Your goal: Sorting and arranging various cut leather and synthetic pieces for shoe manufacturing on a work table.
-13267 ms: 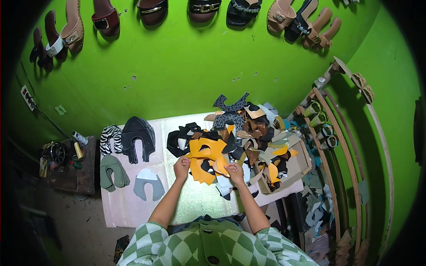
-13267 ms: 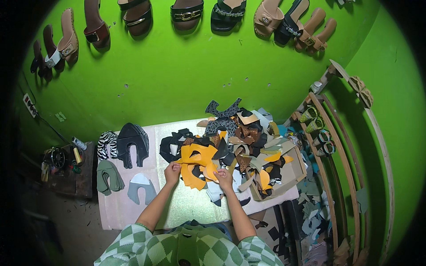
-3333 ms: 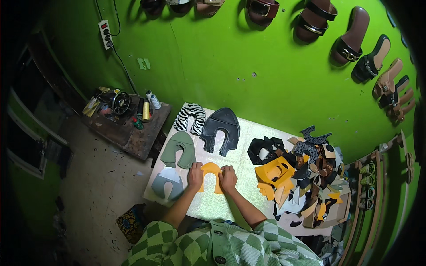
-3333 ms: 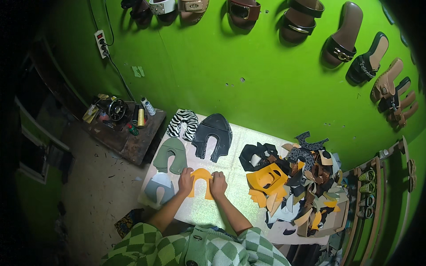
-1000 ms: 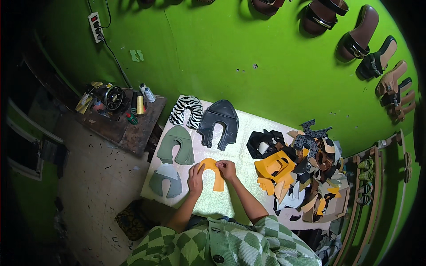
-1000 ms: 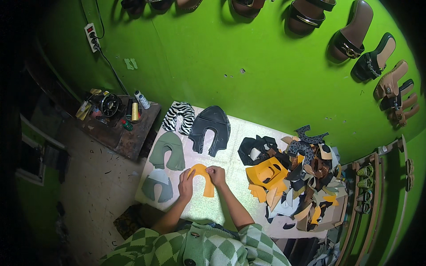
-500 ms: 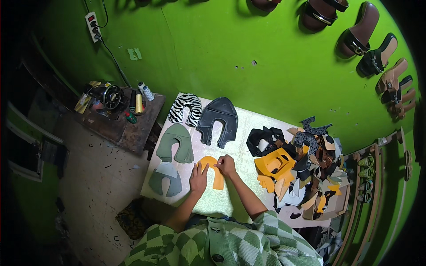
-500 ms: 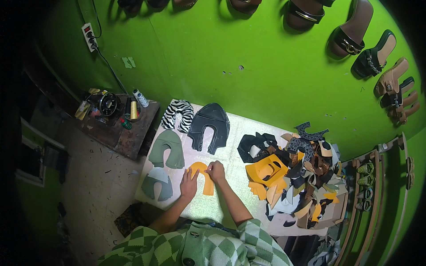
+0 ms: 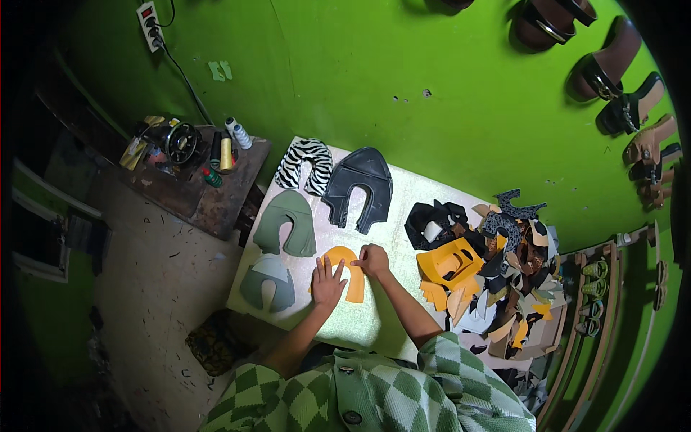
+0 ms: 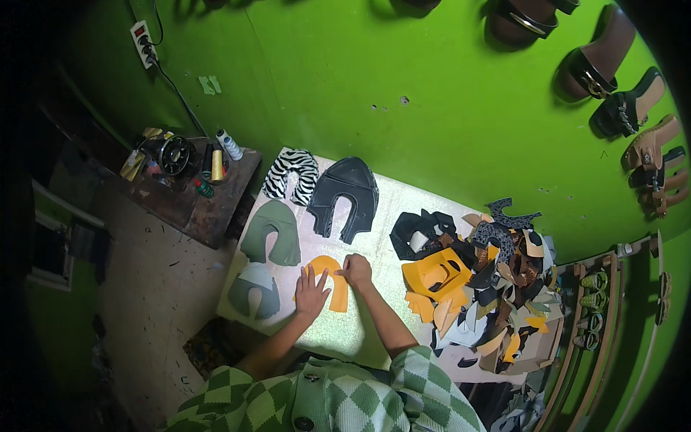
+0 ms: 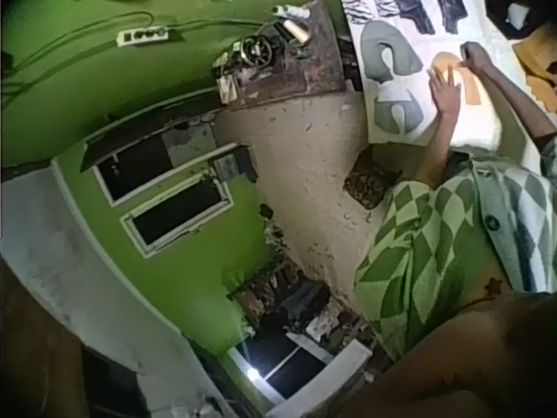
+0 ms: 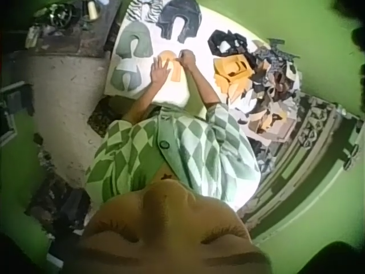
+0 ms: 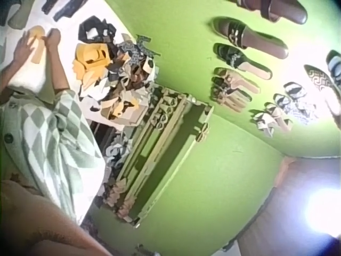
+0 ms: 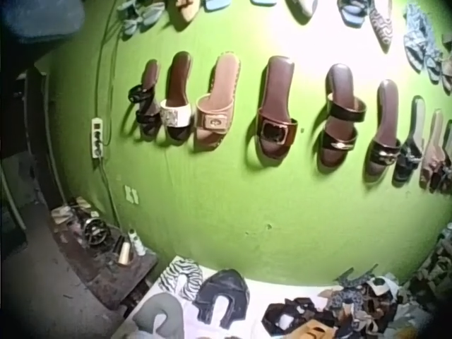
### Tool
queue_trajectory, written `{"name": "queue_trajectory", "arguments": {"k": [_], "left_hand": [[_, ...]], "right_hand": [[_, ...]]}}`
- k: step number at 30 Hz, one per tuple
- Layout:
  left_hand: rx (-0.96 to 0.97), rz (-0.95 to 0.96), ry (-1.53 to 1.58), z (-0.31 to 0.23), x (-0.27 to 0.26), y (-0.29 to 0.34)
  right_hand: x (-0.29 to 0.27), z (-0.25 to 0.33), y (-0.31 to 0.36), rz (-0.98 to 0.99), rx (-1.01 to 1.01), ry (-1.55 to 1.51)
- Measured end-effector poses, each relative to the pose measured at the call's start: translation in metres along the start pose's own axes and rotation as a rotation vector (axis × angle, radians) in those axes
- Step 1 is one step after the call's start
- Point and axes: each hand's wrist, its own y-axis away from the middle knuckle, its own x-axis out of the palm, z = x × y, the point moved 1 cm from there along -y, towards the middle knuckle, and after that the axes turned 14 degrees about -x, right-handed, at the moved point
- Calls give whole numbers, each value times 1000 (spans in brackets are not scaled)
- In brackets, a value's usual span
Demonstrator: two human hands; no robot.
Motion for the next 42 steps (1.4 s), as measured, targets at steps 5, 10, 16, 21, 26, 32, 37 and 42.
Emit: {"name": "queue_trajectory", "arguments": {"k": [5, 10, 16, 21, 26, 32, 37, 42], "left_hand": [[16, 17, 13, 1, -1, 1], [0, 23, -45, -3, 1, 0], [27, 4, 12, -9, -9, -16], [-58, 22, 312, 1, -24, -37], [-6, -139, 476, -42, -47, -30], [159, -49, 731, -109, -77, -6], [262, -53, 821, -133, -96, 8], [325, -87, 992, -142, -135, 4]], "right_hand": [[-9, -8, -4, 27, -115, -52], [-1, -8, 4, -78, -165, -87], [-6, -14, 20, -162, -195, -191], [-66, -1, 84, -566, -181, -295], [-136, -38, 160, -1039, 58, 93], [-112, -82, 191, -906, 723, -266], [-92, -90, 175, -877, 826, -1433], [-90, -103, 169, -960, 533, -1171]]}}
